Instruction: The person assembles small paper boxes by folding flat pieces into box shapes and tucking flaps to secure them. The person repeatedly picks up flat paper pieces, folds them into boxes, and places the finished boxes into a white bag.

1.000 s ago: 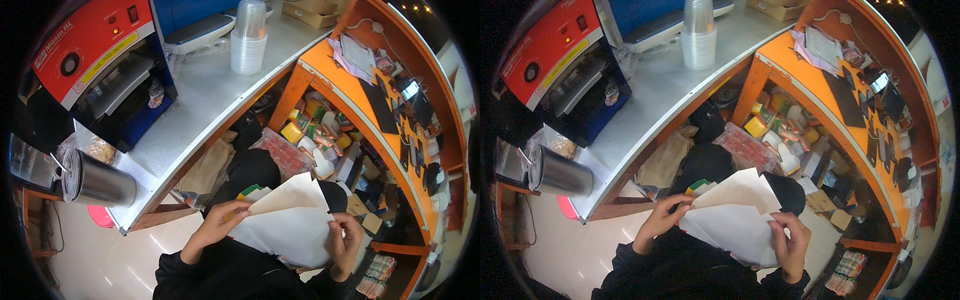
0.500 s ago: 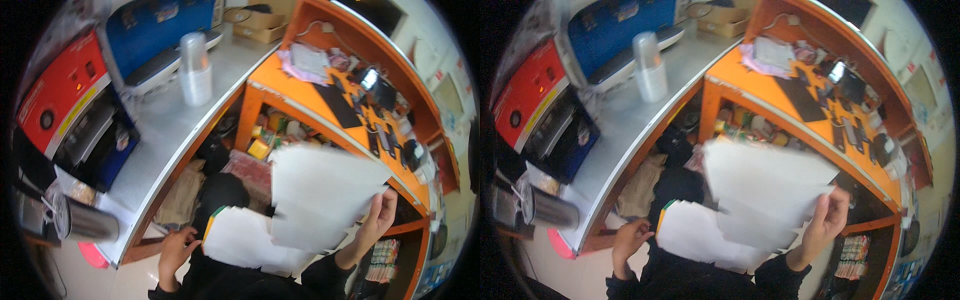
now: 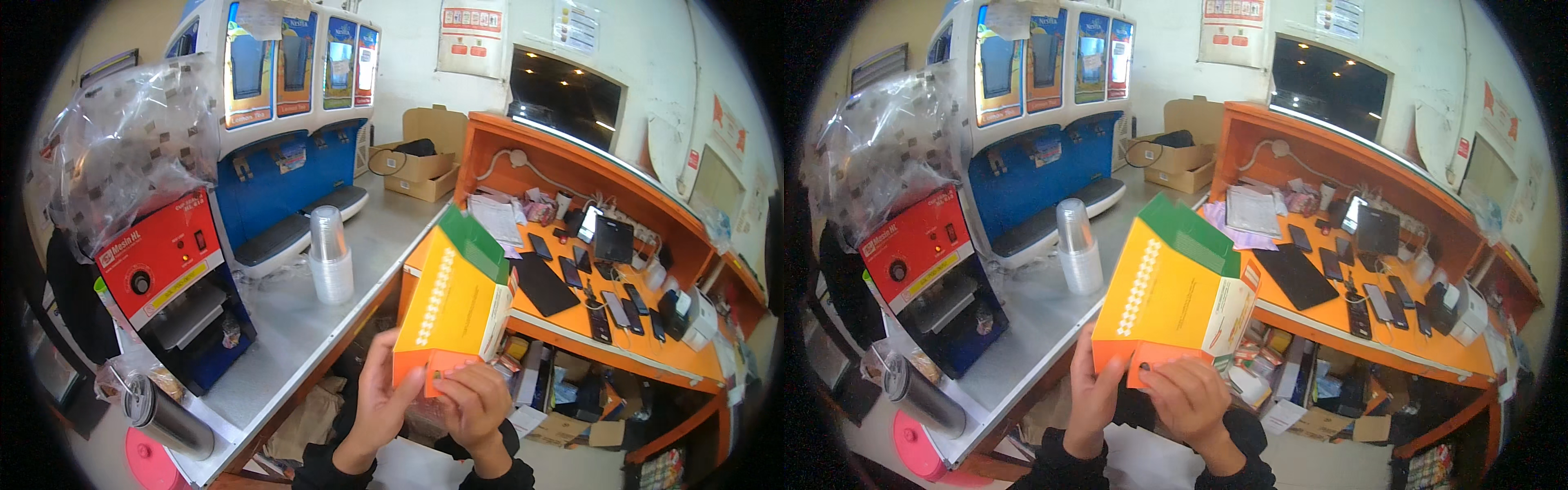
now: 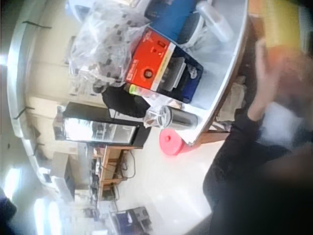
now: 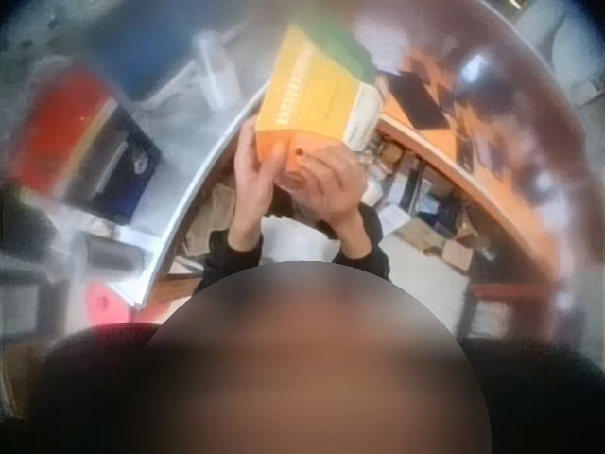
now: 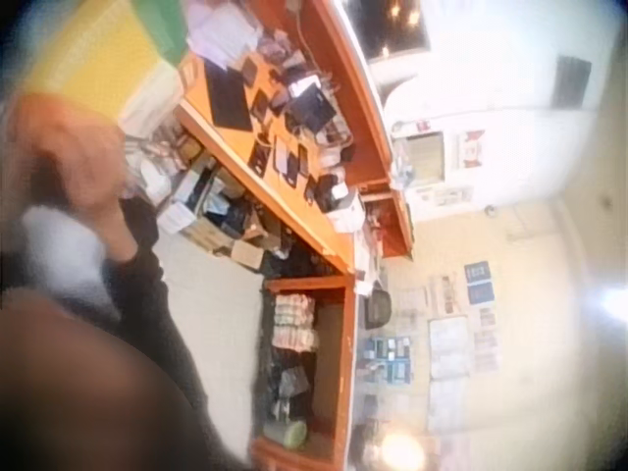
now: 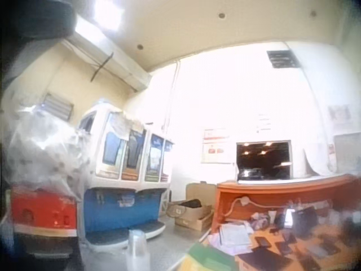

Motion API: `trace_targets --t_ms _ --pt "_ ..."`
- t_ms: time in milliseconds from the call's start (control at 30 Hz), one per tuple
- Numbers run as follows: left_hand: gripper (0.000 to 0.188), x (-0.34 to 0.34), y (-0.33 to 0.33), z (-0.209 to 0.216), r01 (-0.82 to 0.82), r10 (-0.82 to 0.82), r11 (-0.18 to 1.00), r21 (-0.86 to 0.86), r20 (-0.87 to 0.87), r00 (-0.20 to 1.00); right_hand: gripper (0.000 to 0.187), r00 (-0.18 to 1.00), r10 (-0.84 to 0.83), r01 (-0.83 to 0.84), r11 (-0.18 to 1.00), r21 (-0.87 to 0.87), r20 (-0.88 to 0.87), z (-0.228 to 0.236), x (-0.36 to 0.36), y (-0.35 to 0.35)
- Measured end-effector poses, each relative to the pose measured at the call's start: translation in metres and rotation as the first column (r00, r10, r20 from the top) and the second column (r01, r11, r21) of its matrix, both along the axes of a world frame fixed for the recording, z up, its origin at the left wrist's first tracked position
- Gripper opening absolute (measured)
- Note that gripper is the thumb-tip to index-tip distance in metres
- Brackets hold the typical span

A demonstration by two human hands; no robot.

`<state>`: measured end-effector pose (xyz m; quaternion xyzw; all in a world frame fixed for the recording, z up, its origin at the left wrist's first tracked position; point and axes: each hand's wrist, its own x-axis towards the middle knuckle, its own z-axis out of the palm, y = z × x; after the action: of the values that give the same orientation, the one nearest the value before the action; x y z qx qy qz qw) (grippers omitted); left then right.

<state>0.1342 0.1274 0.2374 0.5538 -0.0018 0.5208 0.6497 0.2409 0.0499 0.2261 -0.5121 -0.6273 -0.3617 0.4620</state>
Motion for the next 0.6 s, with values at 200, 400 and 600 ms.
trace_targets --t_ms 200,400,600 --pt "0.012 0.03 0.039 -0.004 -0.306 0.287 0.939 0.154 0.138 0.948 0.011 0.881 0.129 -0.157 0.987 -0.025 -0.455 0.019 0.024 0.006" --pt "0.012 0.083 0.028 -0.021 -0.522 0.528 0.742 0.42 0.113 0.842 0.01 0.586 0.322 -0.253 0.944 0.21 -0.743 0.011 0.038 0.023" --pt "0.019 0.086 0.018 -0.025 -0.289 0.343 0.88 0.376 -0.081 0.936 0.011 0.655 0.202 -0.104 0.978 0.178 -0.728 0.005 0.05 0.023"
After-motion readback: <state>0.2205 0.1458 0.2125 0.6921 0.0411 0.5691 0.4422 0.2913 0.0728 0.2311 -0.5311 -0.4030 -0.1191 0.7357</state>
